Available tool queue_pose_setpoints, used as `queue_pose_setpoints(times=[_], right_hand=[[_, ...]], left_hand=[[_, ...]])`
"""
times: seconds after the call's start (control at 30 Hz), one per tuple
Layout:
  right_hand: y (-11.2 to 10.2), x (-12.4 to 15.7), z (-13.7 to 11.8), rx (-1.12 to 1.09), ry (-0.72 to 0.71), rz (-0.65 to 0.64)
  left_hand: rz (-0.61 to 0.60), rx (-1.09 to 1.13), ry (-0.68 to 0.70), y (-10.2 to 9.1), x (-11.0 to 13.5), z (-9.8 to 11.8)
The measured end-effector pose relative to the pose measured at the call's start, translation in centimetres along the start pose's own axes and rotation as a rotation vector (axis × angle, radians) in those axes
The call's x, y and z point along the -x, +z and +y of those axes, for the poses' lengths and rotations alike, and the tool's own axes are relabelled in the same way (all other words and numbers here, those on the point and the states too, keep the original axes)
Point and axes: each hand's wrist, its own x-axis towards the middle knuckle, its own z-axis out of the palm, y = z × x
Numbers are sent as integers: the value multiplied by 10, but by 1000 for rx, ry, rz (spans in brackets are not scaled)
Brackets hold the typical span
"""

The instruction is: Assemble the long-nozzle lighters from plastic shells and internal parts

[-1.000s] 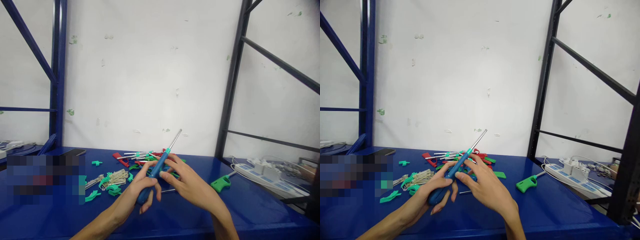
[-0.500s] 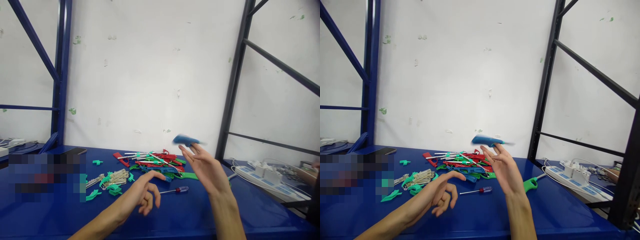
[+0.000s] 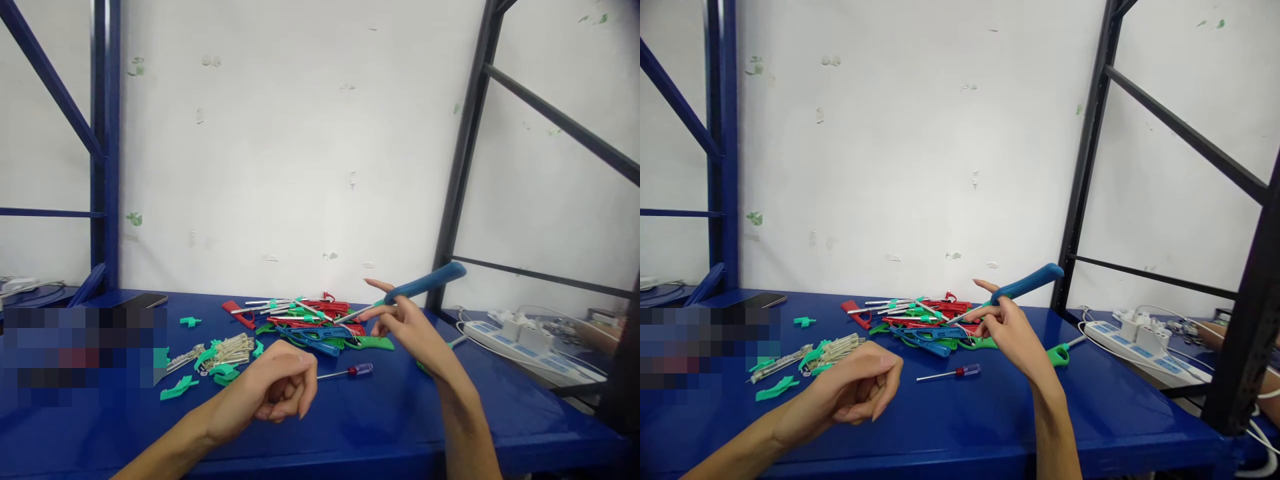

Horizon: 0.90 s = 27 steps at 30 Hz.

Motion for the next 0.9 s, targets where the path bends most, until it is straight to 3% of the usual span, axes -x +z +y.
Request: queue_pose_setpoints(times=[0.17,0.4,0.53,0.73,0.9], right_hand=[[-5,-12,17,95,-44,167],[-23,-10,11,170,-52,277],[-45,-6,19,317,30,357],[-88,7,41,655,232,577],[-116,25,45,843,296,709]], left_hand=[[38,-133,-99,2,-1,1],[100,-195,-149,-1,1,-2],[99,-201,-164,-3,2,-5],[131,-299,-200,4,5,-3],[125,-356,-230,7,4,1]])
